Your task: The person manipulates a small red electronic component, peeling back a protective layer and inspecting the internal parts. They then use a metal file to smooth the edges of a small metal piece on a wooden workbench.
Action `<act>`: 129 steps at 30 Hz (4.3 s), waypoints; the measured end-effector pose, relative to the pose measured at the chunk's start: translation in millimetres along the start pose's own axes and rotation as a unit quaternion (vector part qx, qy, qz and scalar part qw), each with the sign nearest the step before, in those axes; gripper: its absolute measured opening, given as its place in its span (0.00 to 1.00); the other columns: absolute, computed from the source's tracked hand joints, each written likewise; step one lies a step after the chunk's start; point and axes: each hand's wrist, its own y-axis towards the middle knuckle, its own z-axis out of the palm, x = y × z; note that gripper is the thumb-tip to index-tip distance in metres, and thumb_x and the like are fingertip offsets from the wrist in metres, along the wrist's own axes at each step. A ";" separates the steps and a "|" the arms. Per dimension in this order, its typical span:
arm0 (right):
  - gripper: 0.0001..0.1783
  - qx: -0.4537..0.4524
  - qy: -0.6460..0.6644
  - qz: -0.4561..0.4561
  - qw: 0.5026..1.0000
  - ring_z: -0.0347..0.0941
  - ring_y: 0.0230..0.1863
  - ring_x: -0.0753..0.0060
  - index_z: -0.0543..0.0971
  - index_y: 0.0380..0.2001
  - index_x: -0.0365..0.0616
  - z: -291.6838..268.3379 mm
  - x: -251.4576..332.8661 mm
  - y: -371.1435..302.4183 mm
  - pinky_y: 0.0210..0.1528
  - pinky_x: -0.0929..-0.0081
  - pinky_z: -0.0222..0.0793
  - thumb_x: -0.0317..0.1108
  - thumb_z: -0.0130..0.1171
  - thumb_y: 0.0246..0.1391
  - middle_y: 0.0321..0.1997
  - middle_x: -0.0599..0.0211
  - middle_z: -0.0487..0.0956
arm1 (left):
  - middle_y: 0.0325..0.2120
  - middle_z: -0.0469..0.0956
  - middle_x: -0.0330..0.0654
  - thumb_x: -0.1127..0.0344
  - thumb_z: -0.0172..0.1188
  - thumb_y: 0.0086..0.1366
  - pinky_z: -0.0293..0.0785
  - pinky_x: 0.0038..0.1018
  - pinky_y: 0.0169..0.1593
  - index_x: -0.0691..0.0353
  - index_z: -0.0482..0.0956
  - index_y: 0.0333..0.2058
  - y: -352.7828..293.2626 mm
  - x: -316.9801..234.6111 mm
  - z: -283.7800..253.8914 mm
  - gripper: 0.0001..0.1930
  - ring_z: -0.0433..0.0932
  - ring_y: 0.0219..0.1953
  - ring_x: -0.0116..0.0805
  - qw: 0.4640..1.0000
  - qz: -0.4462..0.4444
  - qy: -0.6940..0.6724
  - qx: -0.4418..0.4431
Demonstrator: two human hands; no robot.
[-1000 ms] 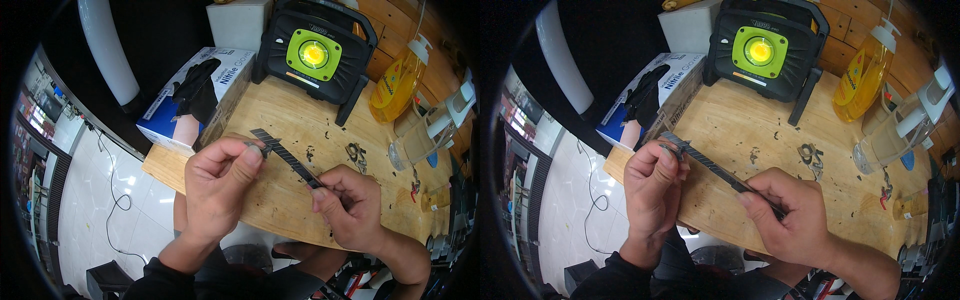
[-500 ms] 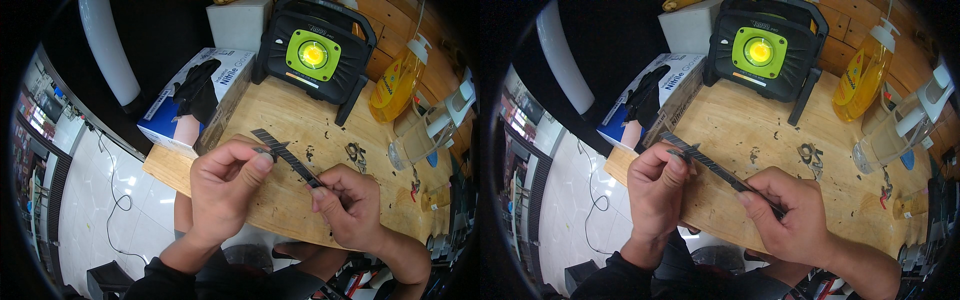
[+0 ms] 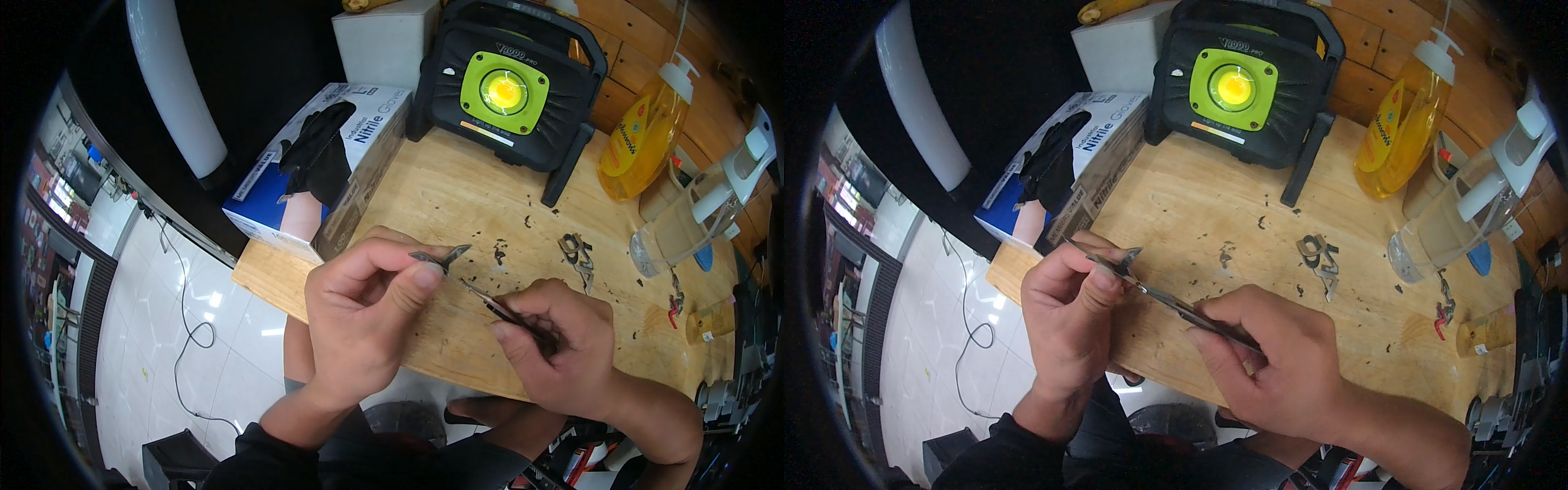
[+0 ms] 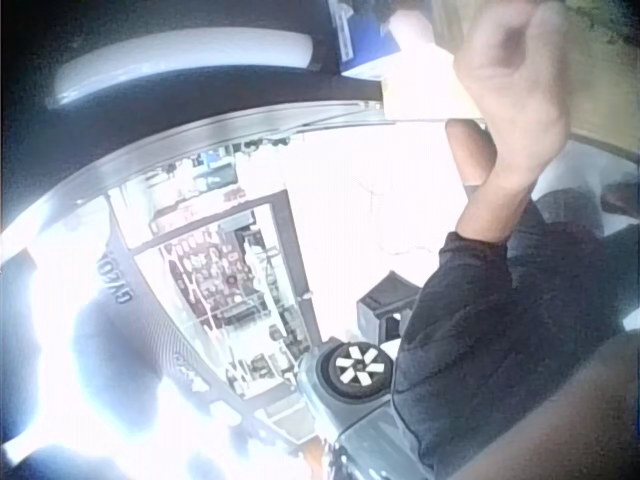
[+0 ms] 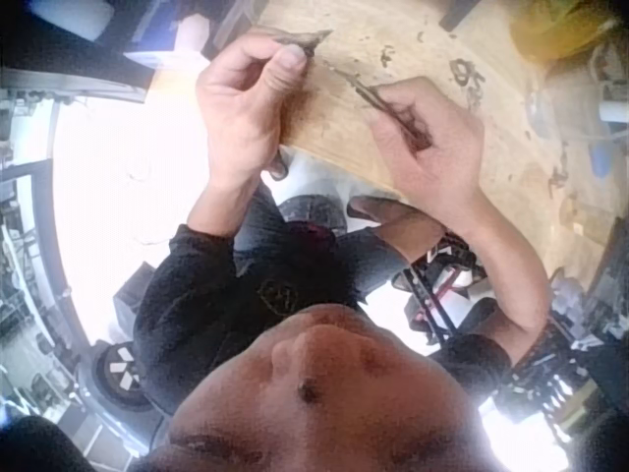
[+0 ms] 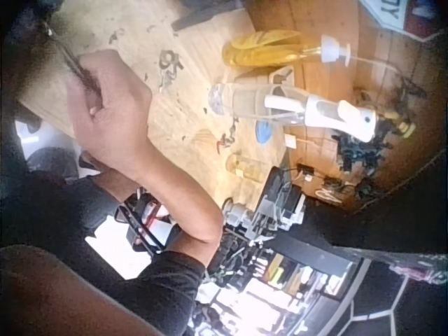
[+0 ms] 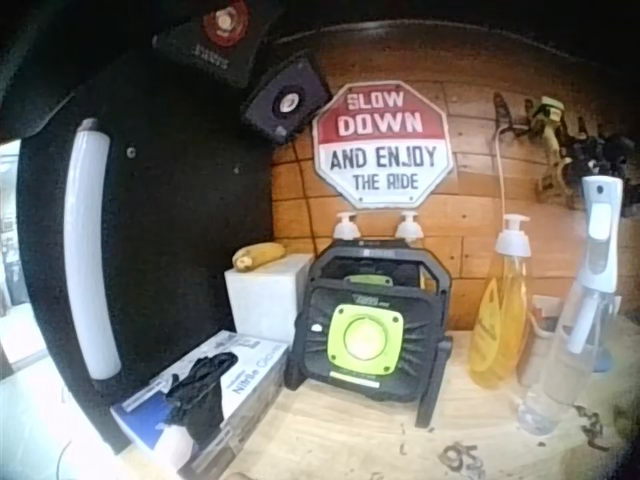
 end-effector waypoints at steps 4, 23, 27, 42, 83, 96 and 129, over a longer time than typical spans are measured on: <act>0.08 -0.017 -0.009 -0.033 0.999 0.71 0.18 0.82 0.81 0.37 0.37 1.7 -1.4 0.6 0.21 0.81 0.64 0.24 0.70 0.55 0.24 0.65 0.78 | 0.36 0.81 0.41 0.69 0.67 0.69 0.73 0.23 0.45 0.68 0.81 0.38 -1.3 1.4 -2.7 0.07 0.78 0.37 0.25 1.000 0.005 -0.007 0.013; 0.04 -0.009 0.056 0.030 0.998 0.70 0.18 0.84 0.79 0.33 0.37 -3.9 -5.5 0.2 0.21 0.80 0.61 0.25 0.65 0.61 0.18 0.68 0.75 | 0.40 0.84 0.44 0.75 0.66 0.69 0.76 0.21 0.49 0.70 0.82 0.40 0.9 1.9 -10.2 0.05 0.80 0.42 0.23 0.997 -0.017 -0.050 0.047; 0.04 -0.010 0.063 0.033 0.997 0.70 0.18 0.84 0.79 0.33 0.37 -2.5 -5.6 0.2 0.21 0.80 0.61 0.24 0.65 0.61 0.18 0.68 0.75 | 0.39 0.84 0.43 0.75 0.67 0.68 0.76 0.20 0.47 0.71 0.82 0.40 -0.7 -1.2 -6.6 0.05 0.80 0.41 0.23 0.998 -0.026 -0.036 0.045; 0.04 -0.010 0.079 0.031 0.996 0.71 0.19 0.86 0.79 0.34 0.36 -2.2 -3.8 -0.1 0.22 0.81 0.64 0.24 0.65 0.61 0.19 0.69 0.77 | 0.35 0.83 0.42 0.75 0.66 0.69 0.75 0.20 0.45 0.72 0.81 0.38 -2.7 -5.9 0.2 0.05 0.79 0.39 0.22 0.999 -0.034 -0.012 0.025; 0.05 0.013 0.074 0.068 0.995 0.70 0.19 0.87 0.78 0.31 0.36 -2.7 -5.8 0.0 0.21 0.80 0.62 0.23 0.64 0.61 0.17 0.70 0.74 | 0.33 0.81 0.38 0.64 0.64 0.72 0.71 0.24 0.47 0.64 0.79 0.35 -0.9 -0.4 -3.3 0.09 0.77 0.37 0.25 0.999 -0.029 -0.019 -0.018; 0.05 0.010 0.081 0.062 0.995 0.69 0.19 0.87 0.78 0.31 0.37 -0.3 -5.4 0.3 0.22 0.79 0.63 0.24 0.64 0.61 0.17 0.69 0.74 | 0.34 0.82 0.38 0.74 0.66 0.69 0.73 0.17 0.42 0.71 0.81 0.37 -5.1 -0.4 0.1 0.05 0.77 0.37 0.20 1.000 -0.022 -0.016 -0.005; 0.07 0.025 0.107 0.093 0.990 0.64 0.16 0.91 0.77 0.30 0.37 1.1 0.5 -3.7 0.19 0.82 0.58 0.24 0.65 0.60 0.14 0.74 0.72 | 0.34 0.84 0.38 0.65 0.62 0.74 0.72 0.18 0.46 0.67 0.82 0.40 -1.9 1.2 6.2 0.10 0.78 0.37 0.21 0.989 -0.039 -0.135 -0.051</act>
